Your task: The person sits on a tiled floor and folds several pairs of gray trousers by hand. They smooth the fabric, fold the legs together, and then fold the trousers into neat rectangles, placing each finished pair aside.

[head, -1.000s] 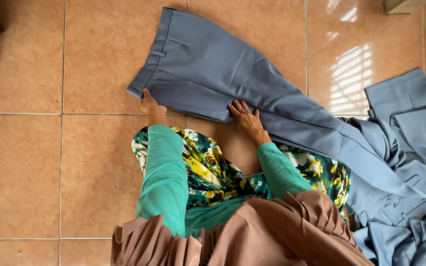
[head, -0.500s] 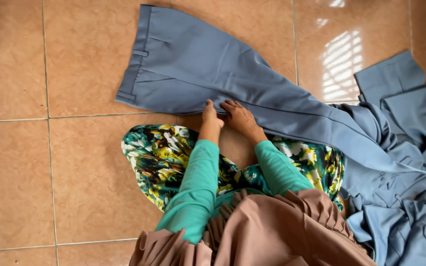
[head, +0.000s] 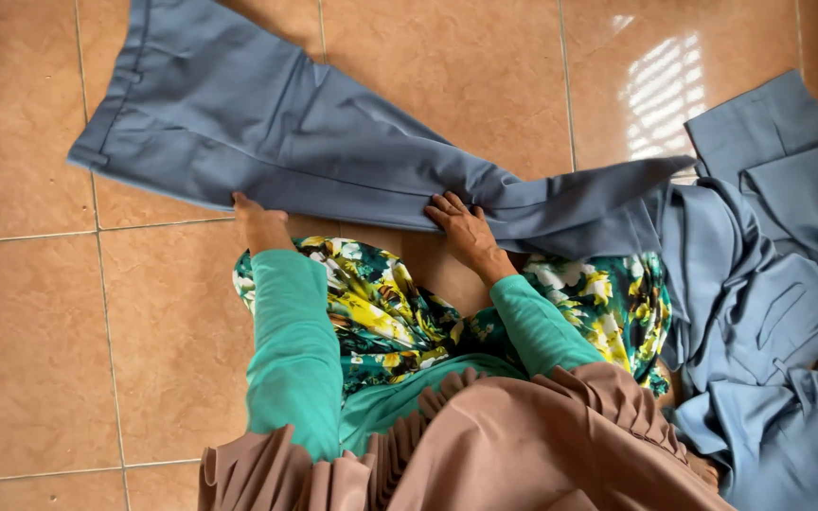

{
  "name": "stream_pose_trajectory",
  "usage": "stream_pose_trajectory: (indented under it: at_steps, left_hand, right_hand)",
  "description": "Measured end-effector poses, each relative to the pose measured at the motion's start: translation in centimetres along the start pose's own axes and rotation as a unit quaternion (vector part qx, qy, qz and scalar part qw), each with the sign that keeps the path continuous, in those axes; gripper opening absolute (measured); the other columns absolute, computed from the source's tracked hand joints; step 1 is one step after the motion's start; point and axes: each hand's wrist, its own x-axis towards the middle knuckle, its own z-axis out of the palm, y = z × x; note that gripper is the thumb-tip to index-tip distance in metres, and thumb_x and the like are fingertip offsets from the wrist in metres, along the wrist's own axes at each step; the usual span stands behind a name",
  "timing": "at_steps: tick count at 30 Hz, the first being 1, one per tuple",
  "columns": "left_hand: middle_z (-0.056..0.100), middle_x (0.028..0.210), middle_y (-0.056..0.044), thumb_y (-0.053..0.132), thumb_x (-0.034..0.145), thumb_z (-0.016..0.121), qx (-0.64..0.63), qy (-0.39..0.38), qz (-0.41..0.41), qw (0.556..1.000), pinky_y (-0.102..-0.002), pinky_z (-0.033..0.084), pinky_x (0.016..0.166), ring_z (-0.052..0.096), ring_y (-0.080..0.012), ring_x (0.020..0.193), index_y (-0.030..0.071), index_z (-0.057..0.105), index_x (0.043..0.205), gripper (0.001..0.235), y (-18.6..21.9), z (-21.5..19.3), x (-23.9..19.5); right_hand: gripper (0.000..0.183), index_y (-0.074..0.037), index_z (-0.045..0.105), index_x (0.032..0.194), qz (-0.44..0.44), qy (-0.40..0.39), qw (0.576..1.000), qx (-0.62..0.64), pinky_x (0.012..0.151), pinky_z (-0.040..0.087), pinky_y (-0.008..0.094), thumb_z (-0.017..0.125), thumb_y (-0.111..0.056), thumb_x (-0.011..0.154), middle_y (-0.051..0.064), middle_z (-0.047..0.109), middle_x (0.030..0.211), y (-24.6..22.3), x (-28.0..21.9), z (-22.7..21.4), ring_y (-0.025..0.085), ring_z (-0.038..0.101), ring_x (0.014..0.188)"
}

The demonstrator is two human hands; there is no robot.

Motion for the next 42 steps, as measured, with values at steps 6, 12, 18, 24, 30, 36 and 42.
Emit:
stream_pose_trajectory:
  at_steps: [6,12,18,24,30,36,42]
  left_hand:
    - [0.047,0.157,-0.02,0.035,0.105,0.056,-0.339,0.101,-0.062,0.933,-0.035,0.023,0.13,0.045,-0.0314,0.146,0.0,0.028,0.159,0.07,9.7,0.7,-11.0]
    - [0.03,0.163,-0.021,0.057,0.095,0.069,-0.597,-0.113,-0.314,0.729,-0.067,0.008,0.121,0.03,-0.0415,0.15,0.019,0.03,0.159,0.084,18.9,6.7,-23.9]
    - [0.023,0.164,-0.029,0.049,0.094,0.075,-0.64,-0.093,-0.195,0.737,-0.077,0.015,0.116,0.025,-0.0514,0.149,0.005,0.012,0.16,0.101,22.8,-2.2,-24.3]
    - [0.067,0.13,-0.027,0.052,0.091,0.072,-0.613,-0.145,-0.065,0.774,-0.071,0.05,0.099,0.068,-0.0492,0.114,-0.001,0.044,0.143,0.078,28.6,-13.8,-25.0]
    - [0.078,0.098,-0.018,0.052,0.095,0.058,-0.612,-0.186,-0.05,0.767,-0.052,0.068,0.067,0.078,-0.0412,0.08,0.007,0.064,0.103,0.046,28.4,-17.5,-20.4]
    - [0.078,0.092,-0.016,0.051,0.092,0.062,-0.653,-0.172,-0.079,0.733,-0.053,0.068,0.078,0.078,-0.0404,0.084,0.01,0.068,0.092,0.041,27.0,-18.1,-19.1]
    - [0.077,0.094,-0.015,0.052,0.091,0.062,-0.653,-0.154,-0.087,0.736,-0.05,0.068,0.08,0.078,-0.0389,0.087,0.011,0.068,0.094,0.042,26.2,-18.9,-18.3]
  right_hand:
    - [0.059,-0.023,0.05,0.153,-0.005,0.003,1.0,0.029,0.116,0.03,0.063,0.043,-0.003,0.098,0.003,0.037,0.167,0.3,1.8,0.8,0.027,0.024,0.157]
    - [0.044,-0.029,0.064,0.135,0.021,0.087,0.996,0.016,0.099,0.054,0.051,0.052,-0.018,0.095,-0.004,0.068,0.133,2.8,2.3,2.9,0.021,0.06,0.131]
    - [0.026,-0.034,0.074,0.112,0.017,0.242,0.966,-0.092,0.086,0.058,0.039,0.071,-0.03,0.087,-0.008,0.077,0.099,9.9,-1.3,0.3,0.015,0.074,0.1]
    - [0.015,-0.028,0.079,0.111,-0.049,0.351,0.935,-0.009,0.091,0.054,0.037,0.077,-0.029,0.096,-0.003,0.079,0.105,8.5,-6.0,-10.7,0.018,0.075,0.103]
    - [0.013,-0.002,0.079,0.105,-0.121,0.224,0.941,0.223,0.083,0.055,0.053,0.072,-0.003,0.093,0.021,0.077,0.1,1.1,-7.9,-19.0,0.046,0.071,0.099]
    - [0.063,-0.024,0.059,0.144,-0.029,0.085,0.98,0.178,0.089,0.056,0.053,0.07,-0.006,0.084,0.014,0.072,0.124,3.2,-5.3,-11.0,0.034,0.072,0.106]
    - [0.071,-0.028,0.049,0.148,-0.038,0.16,0.97,0.177,0.102,0.043,0.047,0.079,-0.035,0.085,0.007,0.061,0.14,4.6,-5.9,-4.2,0.031,0.056,0.134]
